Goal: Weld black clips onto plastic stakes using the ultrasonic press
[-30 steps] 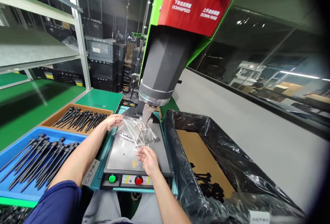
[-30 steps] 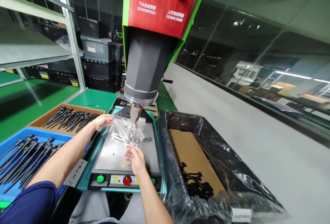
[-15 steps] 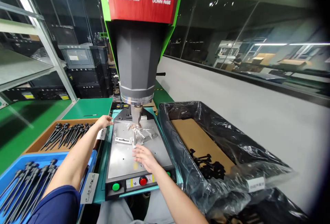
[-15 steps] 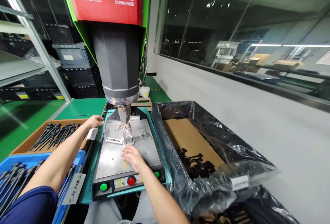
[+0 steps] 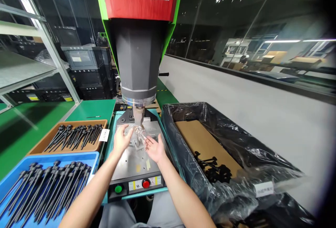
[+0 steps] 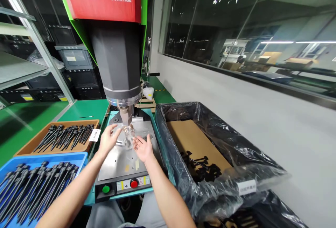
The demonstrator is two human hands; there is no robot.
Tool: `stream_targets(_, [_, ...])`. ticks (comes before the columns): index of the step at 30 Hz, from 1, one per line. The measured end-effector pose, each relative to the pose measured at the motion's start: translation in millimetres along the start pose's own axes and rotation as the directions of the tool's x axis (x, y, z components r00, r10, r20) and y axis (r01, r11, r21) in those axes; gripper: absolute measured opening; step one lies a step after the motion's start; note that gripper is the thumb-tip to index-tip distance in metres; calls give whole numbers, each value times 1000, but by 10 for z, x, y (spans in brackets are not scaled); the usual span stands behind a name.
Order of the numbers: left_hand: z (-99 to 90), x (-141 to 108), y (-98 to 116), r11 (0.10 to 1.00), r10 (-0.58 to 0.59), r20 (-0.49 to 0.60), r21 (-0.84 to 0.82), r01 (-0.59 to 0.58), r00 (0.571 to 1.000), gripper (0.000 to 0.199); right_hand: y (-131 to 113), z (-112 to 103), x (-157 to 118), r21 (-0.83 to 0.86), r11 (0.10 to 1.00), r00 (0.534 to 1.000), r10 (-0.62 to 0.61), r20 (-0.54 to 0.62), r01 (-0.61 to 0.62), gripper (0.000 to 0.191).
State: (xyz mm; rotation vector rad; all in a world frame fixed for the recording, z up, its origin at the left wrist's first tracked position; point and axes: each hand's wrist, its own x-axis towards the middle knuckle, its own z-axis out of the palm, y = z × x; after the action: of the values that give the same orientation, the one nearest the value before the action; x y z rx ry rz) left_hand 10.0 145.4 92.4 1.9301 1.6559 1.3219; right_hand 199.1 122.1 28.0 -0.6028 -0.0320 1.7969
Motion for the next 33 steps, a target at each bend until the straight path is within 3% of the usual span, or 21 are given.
stream_targets(2, [165, -295, 139, 987, 158, -61, -5, -159, 986, 59, -35, 45, 110, -44, 998, 994, -42, -103, 37, 35])
stream_targets(5, [451, -611, 174, 955, 291, -23, 74, -288, 957, 93, -76, 87, 255, -112, 985, 969, -150, -198, 130, 11])
stream_targets(9, [650, -723, -19, 944, 301, -34, 156, -292, 953, 88, -140, 92, 287, -146, 959, 951, -265, -160, 243, 12])
stream_targets(12, [570, -685, -216, 926, 353, -55, 166, -340, 934, 85, -177, 80, 210, -157, 928, 927, -358, -113, 339, 11])
stream_targets(16, [312, -622, -468, 909, 386, -44, 189, -372, 921, 78, -125, 59, 84, -132, 899, 904, -426, -36, 418, 18])
stream_targets(25, [-202, -409, -701, 923, 289, -107, 294, -247, 951, 54, 207, 63, -52, -117, 926, 933, -361, 7, 359, 24])
stream_targets(29, [-254, -478, -756, 931, 248, -132, 307, -198, 960, 54, 277, 59, -86, -139, 922, 932, -360, 29, 360, 24])
stream_targets(33, [-186, -650, -789, 926, 179, -129, 357, -123, 975, 53, 293, -8, -117, -108, 933, 939, -344, 4, 343, 20])
